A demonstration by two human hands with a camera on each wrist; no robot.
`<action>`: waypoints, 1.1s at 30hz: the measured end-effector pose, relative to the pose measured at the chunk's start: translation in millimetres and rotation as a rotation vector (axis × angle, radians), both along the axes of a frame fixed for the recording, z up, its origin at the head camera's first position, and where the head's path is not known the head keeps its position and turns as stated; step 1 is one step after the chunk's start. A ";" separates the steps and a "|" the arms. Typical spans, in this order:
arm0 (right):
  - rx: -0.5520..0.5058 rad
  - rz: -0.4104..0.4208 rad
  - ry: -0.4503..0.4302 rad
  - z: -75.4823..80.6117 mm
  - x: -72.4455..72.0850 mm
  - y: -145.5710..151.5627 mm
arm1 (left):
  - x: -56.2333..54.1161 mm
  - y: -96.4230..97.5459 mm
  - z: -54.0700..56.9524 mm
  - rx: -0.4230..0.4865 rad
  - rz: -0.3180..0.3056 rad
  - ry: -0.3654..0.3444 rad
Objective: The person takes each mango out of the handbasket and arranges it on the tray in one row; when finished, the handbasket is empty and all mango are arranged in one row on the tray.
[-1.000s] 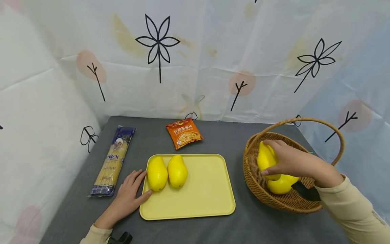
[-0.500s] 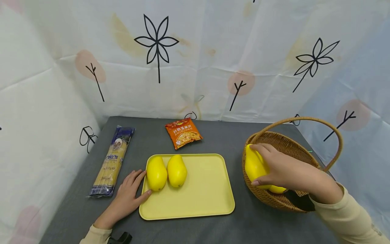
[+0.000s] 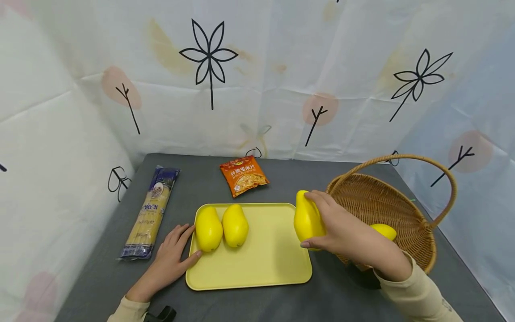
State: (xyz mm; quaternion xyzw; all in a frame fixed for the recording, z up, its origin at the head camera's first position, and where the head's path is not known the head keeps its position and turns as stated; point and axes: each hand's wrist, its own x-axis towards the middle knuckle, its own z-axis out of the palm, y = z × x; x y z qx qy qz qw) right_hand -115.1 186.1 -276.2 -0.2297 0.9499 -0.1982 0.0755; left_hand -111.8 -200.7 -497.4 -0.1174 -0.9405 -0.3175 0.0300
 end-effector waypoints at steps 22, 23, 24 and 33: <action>-0.038 -0.059 -0.035 -91.4 -21.5 -67.7 | -1.1 -0.2 0.0 -0.003 0.009 -0.009; -0.042 -0.062 -0.040 -94.3 -23.5 -69.3 | -1.3 -0.1 -0.2 -0.005 0.009 -0.009; -0.040 -0.068 -0.042 -97.2 -25.6 -70.6 | -1.5 0.1 -0.5 -0.006 0.009 -0.010; -0.048 -0.106 -0.106 -115.7 -37.3 -75.8 | -1.5 0.5 -1.5 -0.014 0.018 -0.020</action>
